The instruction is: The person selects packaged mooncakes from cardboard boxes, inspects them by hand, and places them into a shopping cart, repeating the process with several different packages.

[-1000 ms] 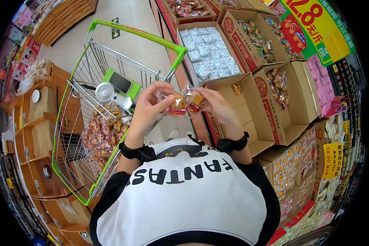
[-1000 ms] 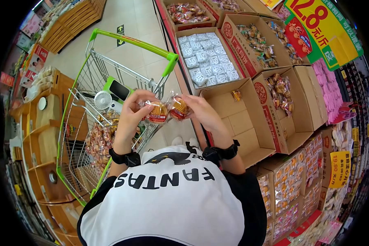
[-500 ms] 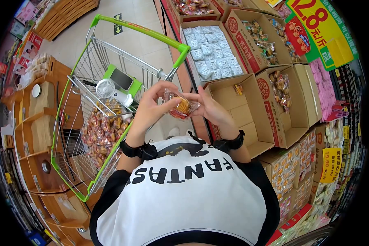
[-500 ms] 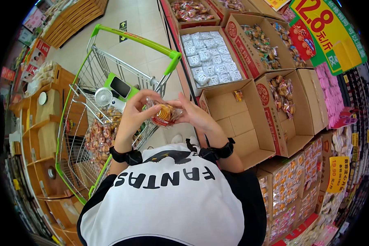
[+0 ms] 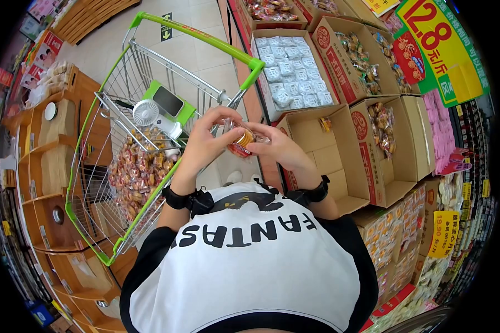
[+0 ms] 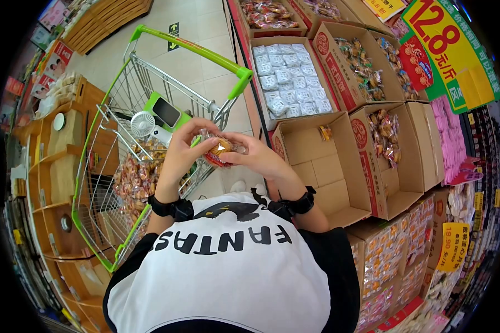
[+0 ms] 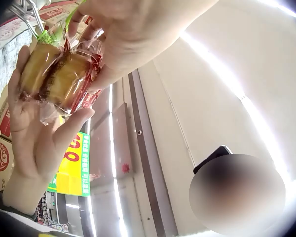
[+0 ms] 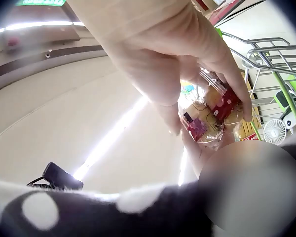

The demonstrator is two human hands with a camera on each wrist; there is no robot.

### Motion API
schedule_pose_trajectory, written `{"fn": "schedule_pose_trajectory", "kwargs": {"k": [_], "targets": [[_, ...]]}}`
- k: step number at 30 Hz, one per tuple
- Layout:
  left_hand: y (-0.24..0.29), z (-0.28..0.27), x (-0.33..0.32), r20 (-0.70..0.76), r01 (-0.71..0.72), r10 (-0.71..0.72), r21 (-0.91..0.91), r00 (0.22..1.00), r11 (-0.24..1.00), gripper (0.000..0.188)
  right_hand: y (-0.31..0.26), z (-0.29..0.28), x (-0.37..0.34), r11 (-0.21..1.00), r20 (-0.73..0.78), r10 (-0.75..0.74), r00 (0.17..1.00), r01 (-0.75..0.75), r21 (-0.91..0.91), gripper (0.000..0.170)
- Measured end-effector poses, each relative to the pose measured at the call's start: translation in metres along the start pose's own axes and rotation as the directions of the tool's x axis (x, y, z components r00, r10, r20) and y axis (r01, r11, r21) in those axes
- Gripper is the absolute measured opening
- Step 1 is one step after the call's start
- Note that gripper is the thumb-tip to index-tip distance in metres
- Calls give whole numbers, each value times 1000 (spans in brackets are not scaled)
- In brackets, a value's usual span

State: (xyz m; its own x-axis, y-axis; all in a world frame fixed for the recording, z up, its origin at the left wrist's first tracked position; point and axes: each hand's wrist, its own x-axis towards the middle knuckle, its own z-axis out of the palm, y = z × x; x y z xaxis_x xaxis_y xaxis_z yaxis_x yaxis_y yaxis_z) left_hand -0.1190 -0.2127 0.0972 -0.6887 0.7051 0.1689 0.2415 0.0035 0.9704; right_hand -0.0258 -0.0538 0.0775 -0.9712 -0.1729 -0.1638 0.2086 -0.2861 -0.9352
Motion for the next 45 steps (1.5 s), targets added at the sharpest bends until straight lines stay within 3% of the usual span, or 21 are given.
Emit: {"fn": "schedule_pose_trajectory", "kwargs": {"k": [1,4,6,8,9,11,13,16,19,23,25,27,29,31,35,38,41,43,45], "targets": [[-1,0,-1,-4,1,-1,27,1000,1000,22,1,0,2,991,-1,-58,998,57,-121,56],[-6,-3,-4,-33,0,3,83,999,997,26,-1,5,4,999,-58,-3,998,0,-45,59],[-7,-5,-7,-58,-2,8,110,998,994,29,-7,8,6,995,-60,-20,998,14,-102,58],[-6,-7,-10,-77,33,-38,-72,996,997,39,-11,11,10,987,-63,-38,997,28,-158,57],[-6,-10,-11,-89,33,-39,-73,995,997,39,-13,11,12,982,-38,-89,995,81,-171,57],[-5,-19,-16,-24,62,-69,-223,997,973,48,-16,14,17,973,2,-137,991,135,-185,58],[-6,-28,-23,-8,52,-55,-214,998,975,49,-19,18,22,962,34,-189,981,192,-196,57],[-7,-37,-41,26,97,-94,-356,995,929,62,-22,29,30,989,88,-89,992,99,-113,55],[-13,-51,-60,81,172,-151,-447,985,878,53,-13,37,44,979,191,-29,981,67,-192,52],[-22,-63,-88,-107,105,-177,-478,978,872,50,6,48,68,960,328,-57,943,142,-243,50],[-27,-68,-103,-176,85,-200,-508,964,857,49,7,61,75,964,373,-15,928,113,-241,49],[-29,-72,-118,-262,89,-272,-549,926,831,50,13,74,83,981,366,102,925,-33,-189,49],[-30,-81,-135,-321,78,-282,-523,904,849,47,28,87,95,973,426,127,896,-31,-227,48],[-32,-89,-151,-354,102,-336,-542,873,834,46,35,104,103,963,426,267,864,-222,-153,47],[-36,-105,-183,-471,125,-437,-557,766,821,40,47,137,115,937,452,348,821,-287,-201,47],[-46,-114,-209,-525,132,-489,-576,697,807,39,61,156,123,905,475,422,772,-324,-276,38],[-52,-116,-225,-563,121,-537,-611,628,782,37,82,166,132,900,519,436,735,-373,-227,45],[-48,-117,-233,-579,192,-619,-629,531,753,35,89,174,136,879,534,472,702,-421,-223,46],[-56,-121,-244,-572,206,-649,-649,502,732,32,95,182,138,855,548,507,666,-470,-220,47]]}}
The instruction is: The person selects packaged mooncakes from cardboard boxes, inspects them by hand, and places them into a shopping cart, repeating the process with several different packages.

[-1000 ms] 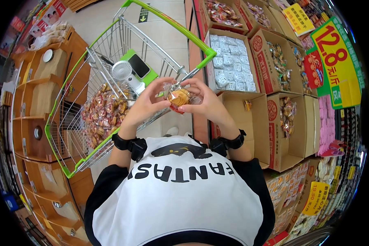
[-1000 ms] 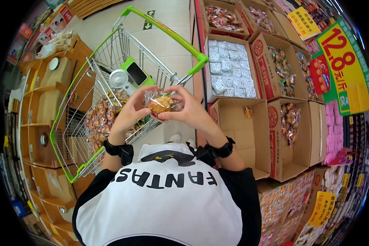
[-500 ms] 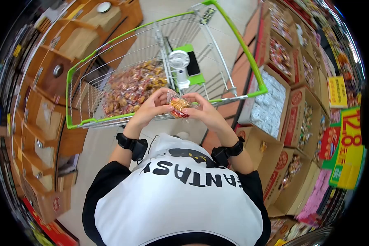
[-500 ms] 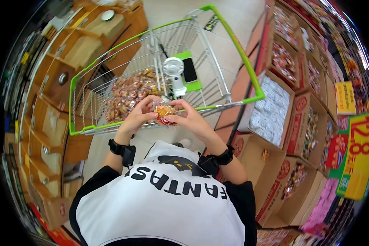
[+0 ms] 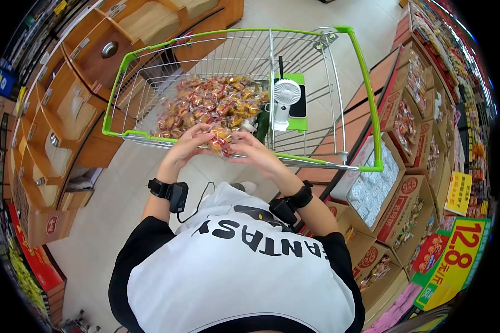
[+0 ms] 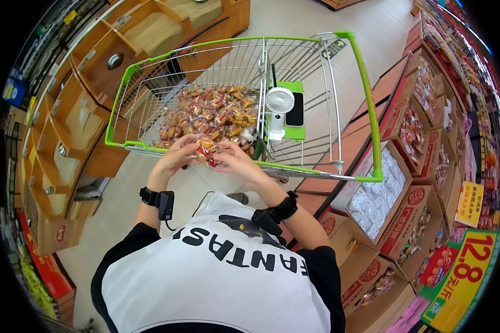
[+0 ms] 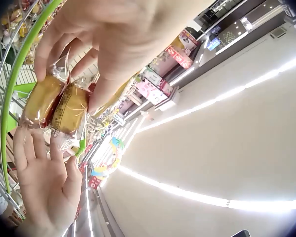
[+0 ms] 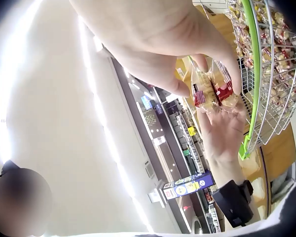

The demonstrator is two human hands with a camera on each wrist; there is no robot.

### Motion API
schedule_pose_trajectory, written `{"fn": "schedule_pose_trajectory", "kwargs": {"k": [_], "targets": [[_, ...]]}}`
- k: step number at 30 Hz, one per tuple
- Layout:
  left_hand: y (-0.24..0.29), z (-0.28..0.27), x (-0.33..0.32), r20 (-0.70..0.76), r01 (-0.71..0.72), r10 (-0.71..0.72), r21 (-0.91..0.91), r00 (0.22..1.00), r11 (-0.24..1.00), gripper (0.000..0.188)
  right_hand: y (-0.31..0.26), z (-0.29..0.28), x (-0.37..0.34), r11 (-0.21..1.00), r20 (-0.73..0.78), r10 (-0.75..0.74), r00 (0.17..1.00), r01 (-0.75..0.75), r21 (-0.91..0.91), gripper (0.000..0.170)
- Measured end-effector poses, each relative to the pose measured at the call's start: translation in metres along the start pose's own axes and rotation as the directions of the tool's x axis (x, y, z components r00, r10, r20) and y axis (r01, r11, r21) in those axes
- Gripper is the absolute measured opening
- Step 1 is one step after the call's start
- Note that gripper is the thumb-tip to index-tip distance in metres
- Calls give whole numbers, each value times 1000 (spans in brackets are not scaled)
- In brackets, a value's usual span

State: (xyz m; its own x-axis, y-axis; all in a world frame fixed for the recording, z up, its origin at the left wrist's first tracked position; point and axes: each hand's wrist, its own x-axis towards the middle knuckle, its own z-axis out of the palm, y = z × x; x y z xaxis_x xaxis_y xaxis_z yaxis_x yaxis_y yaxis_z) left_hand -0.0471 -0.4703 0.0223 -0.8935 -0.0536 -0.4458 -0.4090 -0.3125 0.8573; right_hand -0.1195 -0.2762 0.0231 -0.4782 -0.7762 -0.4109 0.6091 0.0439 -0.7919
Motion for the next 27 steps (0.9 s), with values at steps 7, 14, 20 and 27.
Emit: {"fn": "schedule_pose_trajectory", "kwargs": {"k": [7,14,20,27], "targets": [[-15,-23,-5,-208,9,-28,-91,978,996,33,3,17,20,993,-28,39,999,-36,108,45],[-1,-52,3,-286,-225,151,-247,946,942,37,-6,33,47,920,67,-243,968,208,333,57],[24,-56,7,-524,-281,151,-179,839,943,49,-23,33,42,973,79,-212,974,204,104,56],[-8,-37,18,-209,-93,85,-30,974,995,30,3,3,20,987,75,-77,994,86,-133,36]]}}
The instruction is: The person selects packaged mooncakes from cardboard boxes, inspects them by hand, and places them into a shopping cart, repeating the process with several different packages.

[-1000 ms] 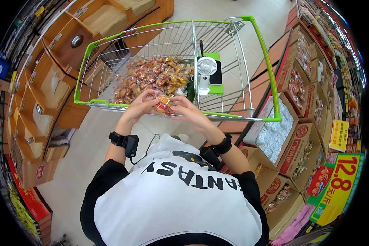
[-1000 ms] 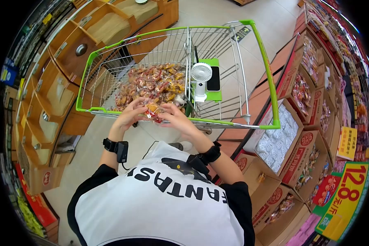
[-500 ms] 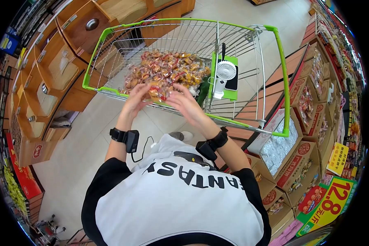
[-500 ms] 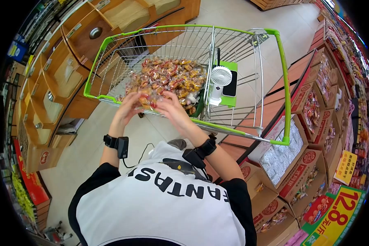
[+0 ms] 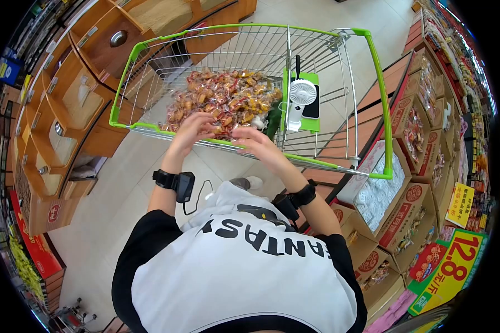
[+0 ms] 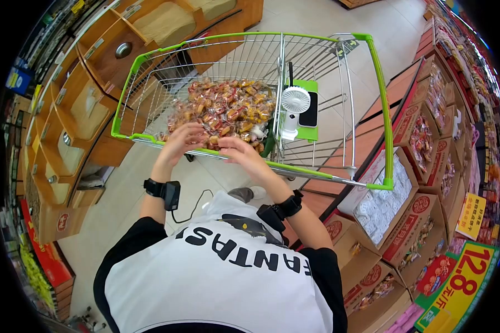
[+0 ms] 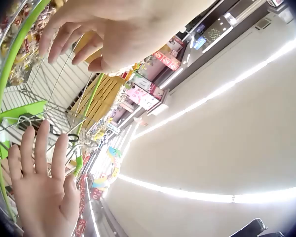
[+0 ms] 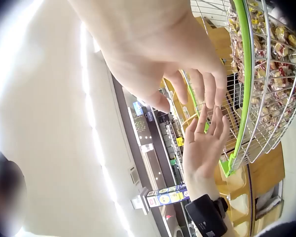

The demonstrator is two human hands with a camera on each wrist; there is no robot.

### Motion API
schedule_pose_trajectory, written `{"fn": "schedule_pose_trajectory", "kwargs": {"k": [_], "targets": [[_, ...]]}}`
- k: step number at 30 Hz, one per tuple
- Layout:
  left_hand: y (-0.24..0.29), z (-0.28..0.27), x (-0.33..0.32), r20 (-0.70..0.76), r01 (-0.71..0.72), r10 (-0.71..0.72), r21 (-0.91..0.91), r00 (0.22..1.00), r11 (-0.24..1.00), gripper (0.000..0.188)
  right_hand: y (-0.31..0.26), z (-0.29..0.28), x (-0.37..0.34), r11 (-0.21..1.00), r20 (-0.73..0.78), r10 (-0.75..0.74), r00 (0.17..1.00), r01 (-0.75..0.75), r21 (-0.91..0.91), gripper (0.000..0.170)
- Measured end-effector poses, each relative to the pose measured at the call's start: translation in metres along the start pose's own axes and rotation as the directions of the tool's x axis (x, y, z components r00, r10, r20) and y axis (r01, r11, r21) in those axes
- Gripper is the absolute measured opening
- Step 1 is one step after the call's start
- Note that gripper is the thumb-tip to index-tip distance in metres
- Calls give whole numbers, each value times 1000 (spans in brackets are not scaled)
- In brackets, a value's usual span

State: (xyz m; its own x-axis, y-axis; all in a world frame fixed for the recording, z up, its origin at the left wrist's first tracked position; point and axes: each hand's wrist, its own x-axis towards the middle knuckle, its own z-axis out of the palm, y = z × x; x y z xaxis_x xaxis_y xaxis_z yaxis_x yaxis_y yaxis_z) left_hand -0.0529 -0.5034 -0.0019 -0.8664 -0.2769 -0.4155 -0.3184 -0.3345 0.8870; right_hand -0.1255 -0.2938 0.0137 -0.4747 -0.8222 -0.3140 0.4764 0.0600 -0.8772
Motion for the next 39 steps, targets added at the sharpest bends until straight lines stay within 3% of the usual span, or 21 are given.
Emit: {"fn": "schedule_pose_trajectory", "kwargs": {"k": [5,13,18,21,25,33,39], "targets": [[0,39,2,117,57,-68,91,991,994,20,2,-8,-16,999,3,-32,999,32,-33,28],[-3,82,7,333,-64,-28,262,942,963,19,-11,-15,-40,996,-48,-72,996,69,-52,22],[-5,101,9,373,-64,-23,217,927,974,17,-8,-25,-55,988,-76,-157,985,157,-2,10],[-3,111,9,405,-56,-30,200,914,978,14,-6,-31,-65,976,-43,-217,975,216,-42,13],[6,131,5,481,-198,51,260,875,945,9,-11,-31,-83,975,-54,-220,974,218,-51,16],[7,181,1,737,-251,-58,301,673,920,7,-9,-46,-127,952,-74,-297,952,289,-105,15],[2,229,0,855,-245,-118,272,505,931,5,-10,-53,-178,944,-238,-323,916,294,-148,18]]}}
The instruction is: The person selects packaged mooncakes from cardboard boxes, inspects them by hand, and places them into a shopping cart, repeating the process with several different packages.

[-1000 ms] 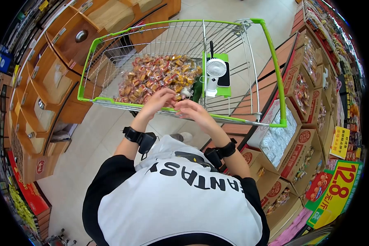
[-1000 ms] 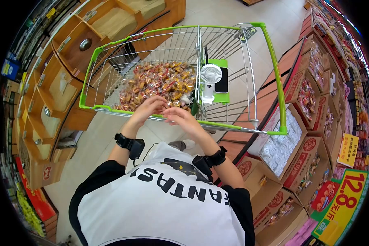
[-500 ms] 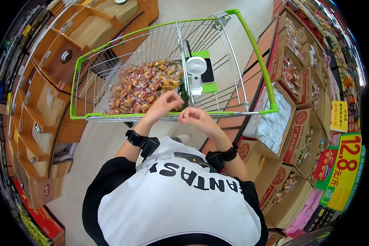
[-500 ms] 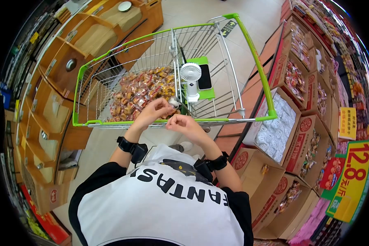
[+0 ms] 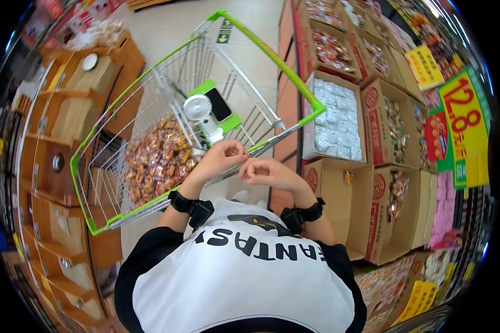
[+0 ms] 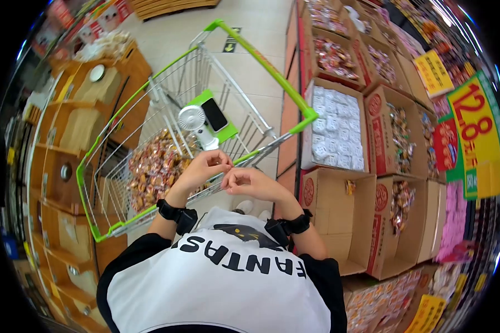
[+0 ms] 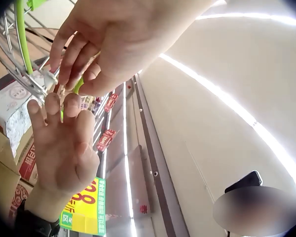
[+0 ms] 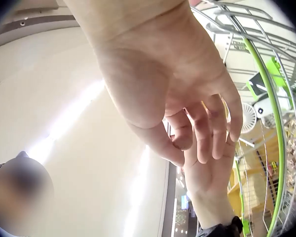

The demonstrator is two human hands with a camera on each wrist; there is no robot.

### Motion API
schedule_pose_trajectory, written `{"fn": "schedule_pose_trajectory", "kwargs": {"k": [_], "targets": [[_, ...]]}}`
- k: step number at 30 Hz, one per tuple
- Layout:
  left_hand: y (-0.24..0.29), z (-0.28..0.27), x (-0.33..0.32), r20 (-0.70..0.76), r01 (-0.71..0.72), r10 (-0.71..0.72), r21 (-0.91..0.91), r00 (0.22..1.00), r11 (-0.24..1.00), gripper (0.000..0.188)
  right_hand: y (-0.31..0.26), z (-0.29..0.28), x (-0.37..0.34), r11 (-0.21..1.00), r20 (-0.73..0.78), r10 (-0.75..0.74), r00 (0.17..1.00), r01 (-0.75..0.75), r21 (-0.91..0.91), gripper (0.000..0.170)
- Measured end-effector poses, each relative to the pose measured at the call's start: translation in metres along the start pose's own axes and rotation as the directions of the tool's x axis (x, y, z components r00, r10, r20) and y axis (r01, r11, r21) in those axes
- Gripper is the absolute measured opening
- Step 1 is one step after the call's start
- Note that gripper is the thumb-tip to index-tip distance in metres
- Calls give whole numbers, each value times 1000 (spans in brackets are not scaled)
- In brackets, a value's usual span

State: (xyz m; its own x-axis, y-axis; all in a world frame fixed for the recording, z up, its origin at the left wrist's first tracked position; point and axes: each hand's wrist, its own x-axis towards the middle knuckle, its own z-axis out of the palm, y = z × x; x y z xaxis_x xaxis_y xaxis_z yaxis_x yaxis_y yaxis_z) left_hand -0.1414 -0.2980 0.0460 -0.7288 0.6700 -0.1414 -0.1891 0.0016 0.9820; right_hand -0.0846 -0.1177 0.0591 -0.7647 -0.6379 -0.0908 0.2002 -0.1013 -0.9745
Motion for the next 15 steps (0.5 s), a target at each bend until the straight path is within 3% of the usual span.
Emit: {"fn": "schedule_pose_trajectory", "kwargs": {"k": [3,9,12,15], "targets": [[0,13,23,85,21,-22,14,996,1000,6,-5,-10,-24,992,-56,-64,996,57,-116,16],[10,51,57,258,32,-45,56,965,998,7,-10,-16,-77,987,-246,-87,965,49,-153,19],[9,68,75,380,33,-72,110,922,993,7,-11,-15,-106,965,-364,-126,923,29,-259,20],[3,91,89,467,48,-99,120,878,992,8,-12,-8,-135,975,-489,-159,857,58,-215,20]]}}
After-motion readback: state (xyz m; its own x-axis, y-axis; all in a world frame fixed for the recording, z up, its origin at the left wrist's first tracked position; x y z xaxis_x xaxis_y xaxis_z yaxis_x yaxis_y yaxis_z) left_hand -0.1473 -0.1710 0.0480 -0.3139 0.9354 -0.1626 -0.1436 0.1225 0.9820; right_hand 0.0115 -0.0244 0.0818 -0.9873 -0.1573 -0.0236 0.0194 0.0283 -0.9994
